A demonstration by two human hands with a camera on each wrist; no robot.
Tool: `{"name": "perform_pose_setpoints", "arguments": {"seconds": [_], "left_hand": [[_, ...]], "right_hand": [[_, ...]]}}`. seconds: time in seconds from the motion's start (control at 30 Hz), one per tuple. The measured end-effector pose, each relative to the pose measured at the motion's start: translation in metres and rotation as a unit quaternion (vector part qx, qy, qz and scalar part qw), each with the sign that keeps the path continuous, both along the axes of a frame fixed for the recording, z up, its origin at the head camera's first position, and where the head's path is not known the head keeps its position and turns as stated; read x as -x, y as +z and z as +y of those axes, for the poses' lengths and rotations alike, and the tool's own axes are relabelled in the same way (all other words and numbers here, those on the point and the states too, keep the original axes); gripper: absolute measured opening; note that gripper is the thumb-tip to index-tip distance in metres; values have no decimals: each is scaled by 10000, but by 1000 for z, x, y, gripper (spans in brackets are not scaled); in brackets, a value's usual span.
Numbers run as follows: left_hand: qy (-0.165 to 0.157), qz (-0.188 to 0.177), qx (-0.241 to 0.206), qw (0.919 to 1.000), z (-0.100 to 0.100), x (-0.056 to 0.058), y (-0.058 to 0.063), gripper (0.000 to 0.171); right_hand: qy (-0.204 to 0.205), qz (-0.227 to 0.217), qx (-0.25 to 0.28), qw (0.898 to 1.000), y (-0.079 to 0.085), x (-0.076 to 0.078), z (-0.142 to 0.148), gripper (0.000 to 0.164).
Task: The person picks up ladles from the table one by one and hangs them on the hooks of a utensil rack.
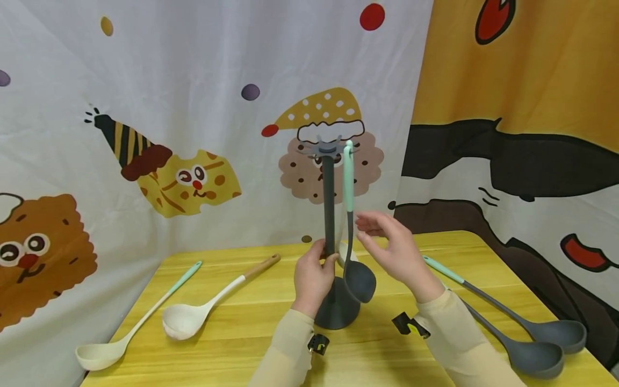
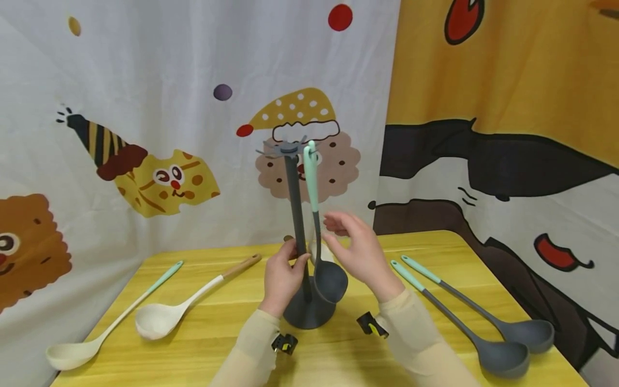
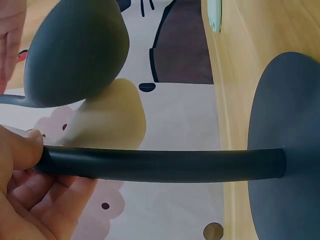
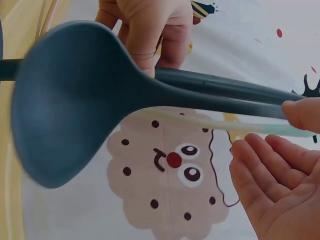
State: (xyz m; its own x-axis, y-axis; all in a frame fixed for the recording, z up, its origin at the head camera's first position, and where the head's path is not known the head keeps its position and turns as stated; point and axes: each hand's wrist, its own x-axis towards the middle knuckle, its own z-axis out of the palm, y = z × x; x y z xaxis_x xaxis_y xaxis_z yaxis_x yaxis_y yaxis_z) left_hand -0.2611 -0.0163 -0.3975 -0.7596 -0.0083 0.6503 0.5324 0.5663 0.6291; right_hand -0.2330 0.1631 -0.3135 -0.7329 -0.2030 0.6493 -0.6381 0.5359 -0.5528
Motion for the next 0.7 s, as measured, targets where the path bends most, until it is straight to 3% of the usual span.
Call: {"name": "perform_pose_setpoints", "arguments": {"seconds": [0.4, 0.7], "left_hand": [[-34, -109, -94, 9999, -1, -1, -1, 19], [-112, -59, -163, 9998, 0, 0, -1, 19]], "right_hand": [[15, -132, -275, 9995, -32, -11, 16, 48], [-153, -352, -371, 9986, -45, -17, 22, 57]]}}
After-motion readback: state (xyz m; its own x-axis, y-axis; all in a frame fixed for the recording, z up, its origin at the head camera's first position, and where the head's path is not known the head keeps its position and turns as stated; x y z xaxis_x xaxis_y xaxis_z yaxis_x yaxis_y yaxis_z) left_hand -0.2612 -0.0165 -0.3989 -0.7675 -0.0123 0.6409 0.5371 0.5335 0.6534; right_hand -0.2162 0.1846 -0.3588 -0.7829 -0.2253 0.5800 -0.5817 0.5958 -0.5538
